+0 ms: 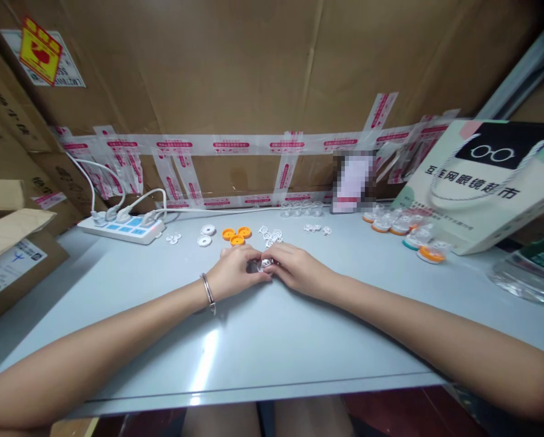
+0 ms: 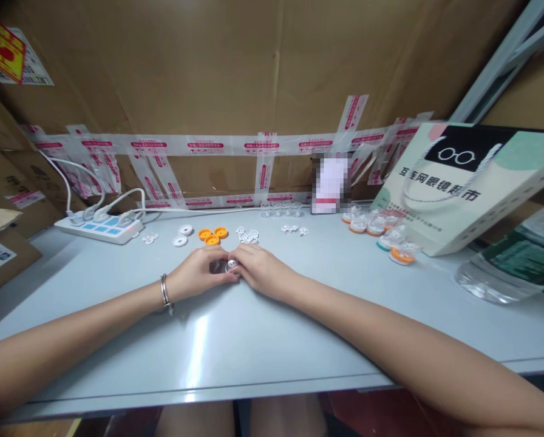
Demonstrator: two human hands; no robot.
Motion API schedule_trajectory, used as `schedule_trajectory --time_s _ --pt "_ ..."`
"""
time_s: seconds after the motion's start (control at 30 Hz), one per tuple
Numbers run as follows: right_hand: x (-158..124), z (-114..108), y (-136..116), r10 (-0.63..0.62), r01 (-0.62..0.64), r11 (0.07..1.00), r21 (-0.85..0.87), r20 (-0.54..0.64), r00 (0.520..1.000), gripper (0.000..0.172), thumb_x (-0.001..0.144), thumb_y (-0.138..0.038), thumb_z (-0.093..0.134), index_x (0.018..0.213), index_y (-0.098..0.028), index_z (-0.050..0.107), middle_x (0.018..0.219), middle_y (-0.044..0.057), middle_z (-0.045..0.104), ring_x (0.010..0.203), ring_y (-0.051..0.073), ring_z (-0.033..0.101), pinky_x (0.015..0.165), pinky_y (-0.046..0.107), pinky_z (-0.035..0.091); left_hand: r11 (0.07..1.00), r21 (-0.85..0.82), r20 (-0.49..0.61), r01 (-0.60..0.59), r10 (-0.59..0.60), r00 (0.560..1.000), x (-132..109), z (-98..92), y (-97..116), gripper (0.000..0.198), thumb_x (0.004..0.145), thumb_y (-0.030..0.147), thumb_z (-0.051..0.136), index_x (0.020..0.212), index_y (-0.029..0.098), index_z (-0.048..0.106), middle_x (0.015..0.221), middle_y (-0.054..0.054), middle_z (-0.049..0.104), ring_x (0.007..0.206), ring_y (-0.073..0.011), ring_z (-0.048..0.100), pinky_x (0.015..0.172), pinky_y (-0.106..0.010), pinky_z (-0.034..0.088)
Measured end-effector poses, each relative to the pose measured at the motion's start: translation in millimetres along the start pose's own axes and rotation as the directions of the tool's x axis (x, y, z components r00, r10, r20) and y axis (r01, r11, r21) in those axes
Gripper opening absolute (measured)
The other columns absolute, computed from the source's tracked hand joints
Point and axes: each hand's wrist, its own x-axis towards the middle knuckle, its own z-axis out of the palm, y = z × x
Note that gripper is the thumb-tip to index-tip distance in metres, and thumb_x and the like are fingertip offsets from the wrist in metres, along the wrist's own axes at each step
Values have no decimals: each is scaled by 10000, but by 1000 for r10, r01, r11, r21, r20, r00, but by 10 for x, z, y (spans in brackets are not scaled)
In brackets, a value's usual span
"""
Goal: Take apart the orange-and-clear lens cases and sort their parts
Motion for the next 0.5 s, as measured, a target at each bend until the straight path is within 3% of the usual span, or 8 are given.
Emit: schedule_trajectory --time_s 0.2,0.33,0.5 --pt "-5 78 16 -13 7 997 -76 -86 996 146 819 -97 417 918 -140 515 824 88 610 769 181 557 703 309 469 1000 8 17 -27 27 999 6 -1 -30 223 730 353 626 859 173 652 730 -16 602 704 -152 511 626 -238 355" --pt "26 32 -64 -20 1 997 -78 -247 969 208 830 -82 371 986 -158 487 828 73 618 765 169 576 687 293 472 996 50 -16 -76 77 997 -2 16 -37 248 737 353 606 913 182 643 771 -28 605 735 -161 520 677 -264 370" --pt "28 4 -161 -3 11 999 35 -230 973 161 855 -149 413 969 -185 520 851 47 625 787 154 576 730 288 462 994 79 -7 -77 78 997 -6 4 0 164 713 312 598 725 150 624 709 -20 595 719 -158 517 657 -254 366"
